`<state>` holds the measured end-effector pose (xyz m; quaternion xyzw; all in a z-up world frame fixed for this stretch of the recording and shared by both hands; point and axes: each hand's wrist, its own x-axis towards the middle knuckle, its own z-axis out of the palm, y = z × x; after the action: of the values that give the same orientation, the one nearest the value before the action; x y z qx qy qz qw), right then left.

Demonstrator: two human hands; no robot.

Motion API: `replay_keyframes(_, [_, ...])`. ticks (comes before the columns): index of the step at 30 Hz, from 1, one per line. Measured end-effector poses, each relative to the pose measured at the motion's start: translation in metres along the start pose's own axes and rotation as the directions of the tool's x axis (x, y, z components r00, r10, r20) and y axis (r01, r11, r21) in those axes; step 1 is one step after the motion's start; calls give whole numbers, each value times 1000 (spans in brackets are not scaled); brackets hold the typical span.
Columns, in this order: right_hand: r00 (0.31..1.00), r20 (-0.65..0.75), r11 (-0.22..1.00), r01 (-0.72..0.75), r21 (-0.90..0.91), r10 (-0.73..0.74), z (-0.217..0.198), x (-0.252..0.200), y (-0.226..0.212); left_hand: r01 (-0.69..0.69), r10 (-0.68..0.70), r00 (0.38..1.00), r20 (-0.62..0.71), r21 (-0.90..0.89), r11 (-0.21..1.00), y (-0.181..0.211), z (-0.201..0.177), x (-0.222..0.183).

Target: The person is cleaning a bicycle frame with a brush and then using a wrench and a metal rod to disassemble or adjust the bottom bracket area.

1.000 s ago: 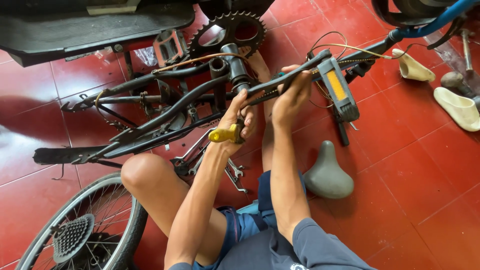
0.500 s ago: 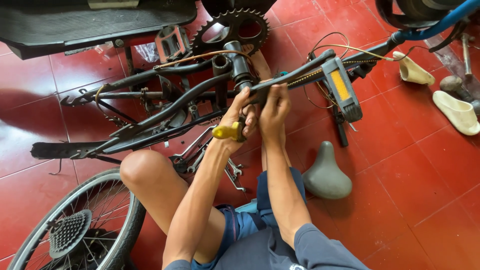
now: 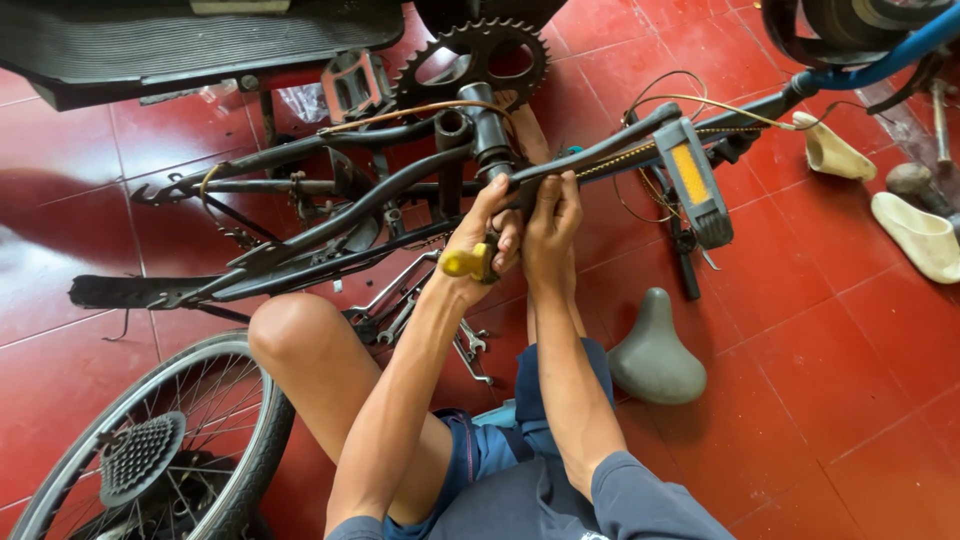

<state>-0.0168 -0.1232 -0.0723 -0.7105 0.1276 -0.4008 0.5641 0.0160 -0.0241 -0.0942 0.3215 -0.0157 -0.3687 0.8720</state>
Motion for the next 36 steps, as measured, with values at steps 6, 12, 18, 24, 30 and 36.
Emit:
replay_keyframes(6, [979, -181, 936, -23, 351, 91, 3, -22, -41, -93, 95, 995, 6, 268, 959, 36, 54, -50])
replay_keyframes(12, [994, 4, 958, -102, 268, 105, -32, -51, -44, -158, 171, 985, 29, 553, 818, -1, 57, -51])
replay_keyframes(18, [998, -53, 987, 28, -157, -37, -67, -85, -67, -377, 486, 873, 38, 686, 622, -5, 66, -73])
replay_keyframes(24, [898, 378, 966, 154, 208, -225, -89, -93, -76, -588, 807, 519, 280, 803, 99, 6, 98, -102])
replay_keyframes(30, [944, 329, 999, 30, 34, -40, -89, -81, -118, -637, 722, 547, 423, 770, 32, 21, 87, -98])
replay_keyframes(36, [878, -258, 915, 393, -93, -403, -80, -27, -104, -770, 993, 120, -16, 629, 103, 54, 48, -57])
